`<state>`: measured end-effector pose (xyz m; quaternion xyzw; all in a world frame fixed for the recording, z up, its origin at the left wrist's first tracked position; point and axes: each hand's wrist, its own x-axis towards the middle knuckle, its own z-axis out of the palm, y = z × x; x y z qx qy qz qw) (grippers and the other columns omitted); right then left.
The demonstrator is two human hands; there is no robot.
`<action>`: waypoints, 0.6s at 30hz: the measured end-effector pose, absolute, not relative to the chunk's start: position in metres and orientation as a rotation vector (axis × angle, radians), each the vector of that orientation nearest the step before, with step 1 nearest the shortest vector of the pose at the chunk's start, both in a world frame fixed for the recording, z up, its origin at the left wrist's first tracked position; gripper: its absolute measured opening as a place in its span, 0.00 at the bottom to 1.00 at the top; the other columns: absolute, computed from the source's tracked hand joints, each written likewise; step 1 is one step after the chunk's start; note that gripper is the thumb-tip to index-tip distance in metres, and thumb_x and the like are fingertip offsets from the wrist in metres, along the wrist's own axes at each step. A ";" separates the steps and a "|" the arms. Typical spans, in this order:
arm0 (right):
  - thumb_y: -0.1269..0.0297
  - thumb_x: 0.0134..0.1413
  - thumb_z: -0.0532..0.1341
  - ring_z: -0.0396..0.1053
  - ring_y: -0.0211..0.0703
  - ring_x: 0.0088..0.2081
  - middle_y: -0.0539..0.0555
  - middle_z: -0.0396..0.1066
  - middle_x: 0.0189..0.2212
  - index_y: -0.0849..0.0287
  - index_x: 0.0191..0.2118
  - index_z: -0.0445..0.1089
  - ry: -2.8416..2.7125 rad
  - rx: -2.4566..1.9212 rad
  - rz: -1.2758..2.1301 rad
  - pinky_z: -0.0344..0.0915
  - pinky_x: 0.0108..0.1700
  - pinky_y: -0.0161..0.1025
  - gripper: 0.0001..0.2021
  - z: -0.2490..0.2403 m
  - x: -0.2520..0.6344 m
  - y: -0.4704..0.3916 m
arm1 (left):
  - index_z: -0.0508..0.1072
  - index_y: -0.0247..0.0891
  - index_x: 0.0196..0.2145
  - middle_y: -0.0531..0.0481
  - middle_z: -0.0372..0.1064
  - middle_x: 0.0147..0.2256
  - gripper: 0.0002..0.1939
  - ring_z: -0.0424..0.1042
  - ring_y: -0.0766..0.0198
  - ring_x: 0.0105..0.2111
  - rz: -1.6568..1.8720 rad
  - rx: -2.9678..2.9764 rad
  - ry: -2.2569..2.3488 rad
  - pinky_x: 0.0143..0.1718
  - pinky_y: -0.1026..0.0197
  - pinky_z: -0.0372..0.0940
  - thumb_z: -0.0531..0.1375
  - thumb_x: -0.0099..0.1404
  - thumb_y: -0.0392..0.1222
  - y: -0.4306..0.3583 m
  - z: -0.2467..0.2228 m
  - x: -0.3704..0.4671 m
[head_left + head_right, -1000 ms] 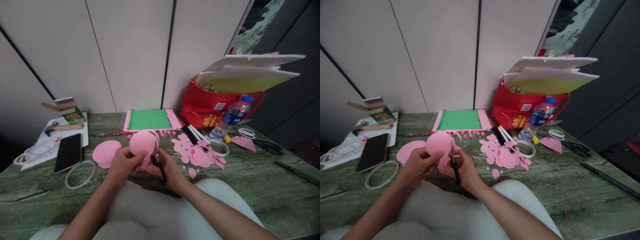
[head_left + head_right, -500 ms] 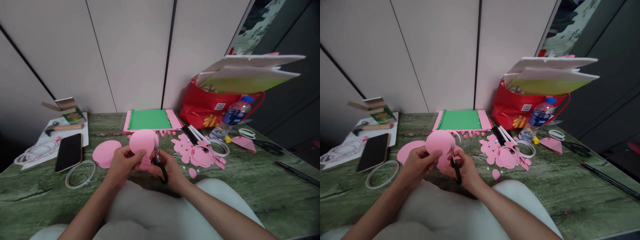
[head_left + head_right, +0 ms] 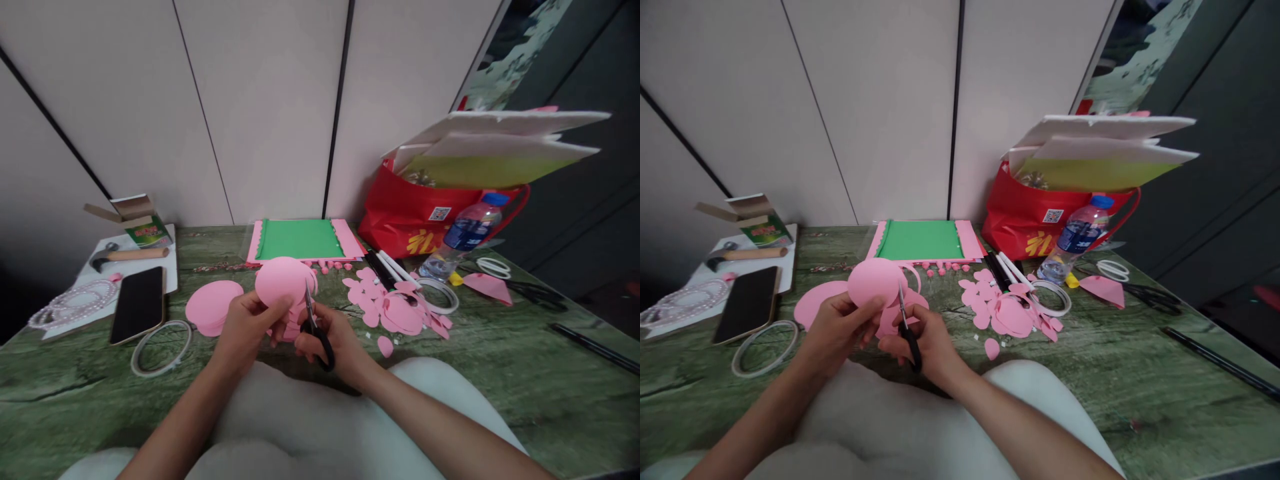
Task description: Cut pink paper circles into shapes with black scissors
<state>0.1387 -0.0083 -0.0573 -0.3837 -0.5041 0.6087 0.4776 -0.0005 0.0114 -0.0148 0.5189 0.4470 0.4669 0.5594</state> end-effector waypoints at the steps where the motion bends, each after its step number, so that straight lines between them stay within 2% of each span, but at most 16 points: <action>1: 0.58 0.35 0.66 0.57 0.31 0.14 0.42 0.61 0.13 0.58 0.29 0.60 -1.239 -0.943 1.489 0.52 0.16 0.28 0.16 -0.058 0.138 -0.008 | 0.66 0.33 0.17 0.57 0.60 0.12 0.13 0.57 0.75 0.11 1.101 1.241 1.082 0.11 0.71 0.51 0.62 0.52 0.42 0.012 -0.015 -0.001; 10: 0.65 0.29 0.71 0.57 0.30 0.20 0.44 0.63 0.19 0.59 0.32 0.60 -1.193 -0.836 1.506 0.52 0.21 0.29 0.22 -0.055 0.141 -0.006 | 0.69 0.33 0.17 0.58 0.58 0.10 0.12 0.54 0.76 0.10 1.030 1.338 1.140 0.10 0.72 0.49 0.63 0.51 0.43 0.014 -0.018 -0.004; 18: 0.63 0.28 0.71 0.54 0.29 0.19 0.42 0.60 0.17 0.59 0.31 0.59 -1.193 -0.868 1.518 0.50 0.21 0.29 0.23 -0.055 0.142 -0.006 | 0.69 0.34 0.18 0.59 0.58 0.11 0.11 0.53 0.76 0.11 1.055 1.361 1.117 0.11 0.72 0.48 0.63 0.51 0.42 0.015 -0.020 -0.005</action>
